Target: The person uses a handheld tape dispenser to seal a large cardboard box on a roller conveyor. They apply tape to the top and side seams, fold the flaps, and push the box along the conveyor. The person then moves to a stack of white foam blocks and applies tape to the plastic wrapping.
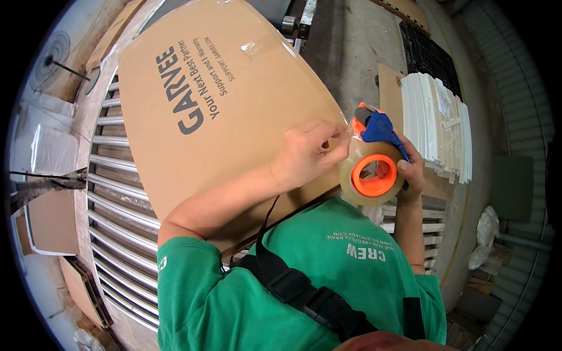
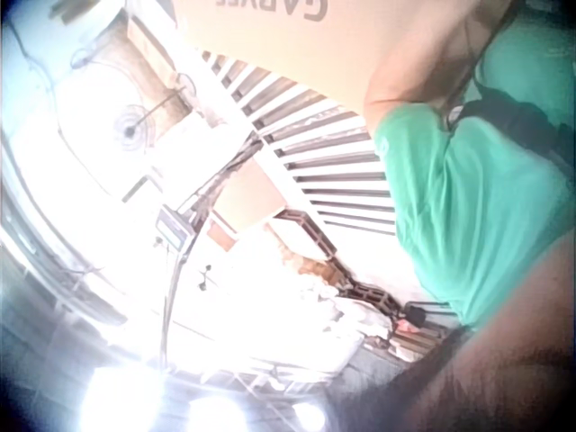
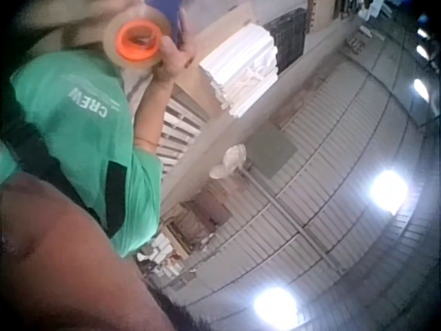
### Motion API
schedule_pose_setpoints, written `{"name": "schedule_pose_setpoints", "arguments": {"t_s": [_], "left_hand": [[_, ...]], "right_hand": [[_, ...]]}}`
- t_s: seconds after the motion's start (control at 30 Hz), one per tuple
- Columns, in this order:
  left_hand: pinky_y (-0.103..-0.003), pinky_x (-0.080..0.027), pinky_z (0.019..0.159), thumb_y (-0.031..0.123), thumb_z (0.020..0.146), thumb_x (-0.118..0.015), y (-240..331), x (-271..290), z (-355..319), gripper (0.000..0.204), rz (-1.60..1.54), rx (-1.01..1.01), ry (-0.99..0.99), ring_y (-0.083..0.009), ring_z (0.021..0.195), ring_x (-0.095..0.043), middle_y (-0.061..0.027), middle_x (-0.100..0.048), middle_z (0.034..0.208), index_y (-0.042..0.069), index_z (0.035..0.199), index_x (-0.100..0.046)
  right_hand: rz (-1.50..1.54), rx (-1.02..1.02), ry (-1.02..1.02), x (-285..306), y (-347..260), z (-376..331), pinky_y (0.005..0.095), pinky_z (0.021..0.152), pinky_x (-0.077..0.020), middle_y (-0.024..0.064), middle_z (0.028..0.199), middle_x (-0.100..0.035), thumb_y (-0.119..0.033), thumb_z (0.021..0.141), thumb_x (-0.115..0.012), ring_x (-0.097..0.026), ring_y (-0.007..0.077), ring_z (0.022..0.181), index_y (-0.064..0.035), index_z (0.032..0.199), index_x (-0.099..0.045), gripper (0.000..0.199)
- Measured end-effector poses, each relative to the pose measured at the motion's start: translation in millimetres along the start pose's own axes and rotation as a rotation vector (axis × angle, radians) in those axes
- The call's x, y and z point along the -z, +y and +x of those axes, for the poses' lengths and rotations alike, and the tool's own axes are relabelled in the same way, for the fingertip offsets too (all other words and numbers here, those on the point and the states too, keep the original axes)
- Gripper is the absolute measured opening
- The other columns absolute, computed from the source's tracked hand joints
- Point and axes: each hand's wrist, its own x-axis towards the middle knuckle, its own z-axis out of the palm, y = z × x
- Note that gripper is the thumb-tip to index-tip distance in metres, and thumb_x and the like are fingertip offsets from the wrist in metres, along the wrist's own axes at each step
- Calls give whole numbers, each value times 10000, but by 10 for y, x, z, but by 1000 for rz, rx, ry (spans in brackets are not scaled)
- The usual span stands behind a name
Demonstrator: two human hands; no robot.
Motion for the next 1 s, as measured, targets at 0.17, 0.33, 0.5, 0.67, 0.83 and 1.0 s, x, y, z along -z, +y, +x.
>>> {"name": "schedule_pose_setpoints", "arguments": {"t_s": [0.17,0.33,0.5,0.67,0.83,1.0], "left_hand": [[-252,-450,496,29,667,-698,-139,156,158,176,471,-571,-83,-163,577,-570,-63,-573,723,14,833,-643],[-259,-445,524,90,692,-685,-215,451,419,171,612,-914,-301,-143,631,-577,-53,-583,764,12,831,-625],[-238,-441,523,150,813,-665,-290,502,452,137,439,-669,-162,-150,603,-557,-63,-595,745,16,830,-644],[-235,-361,440,386,960,-523,-217,432,166,405,-366,738,-217,-109,503,-484,-18,-590,674,35,791,-633],[-206,-285,400,533,970,-407,-68,298,89,586,-1019,1240,-544,-90,441,-433,-12,-583,637,25,820,-656],[-198,-235,380,545,960,-423,-25,203,41,562,-1325,1304,-480,-73,428,-400,7,-558,611,40,854,-646]], "right_hand": [[26,-71,47,-145,-55,56,297,756,-531,171,1000,-630,-260,754,-600,-643,196,819,95,1314,-439,683],[103,-240,0,-164,-127,71,235,465,-484,94,651,-577,-287,766,-560,-550,124,489,128,1283,-432,675],[236,-313,71,-103,-118,57,243,459,-489,120,685,-585,-307,772,-552,-561,138,502,135,1241,-437,655],[116,-142,88,40,-57,36,332,785,-546,191,1044,-626,-346,749,-618,-653,243,872,125,1281,-417,739],[-224,96,-13,37,-36,13,310,921,-458,142,1117,-612,-312,665,-754,-608,218,1008,80,1296,-478,792],[-621,372,-165,44,-153,52,346,851,-447,194,1110,-591,-297,502,-775,-595,283,967,-14,1167,-635,736]]}}
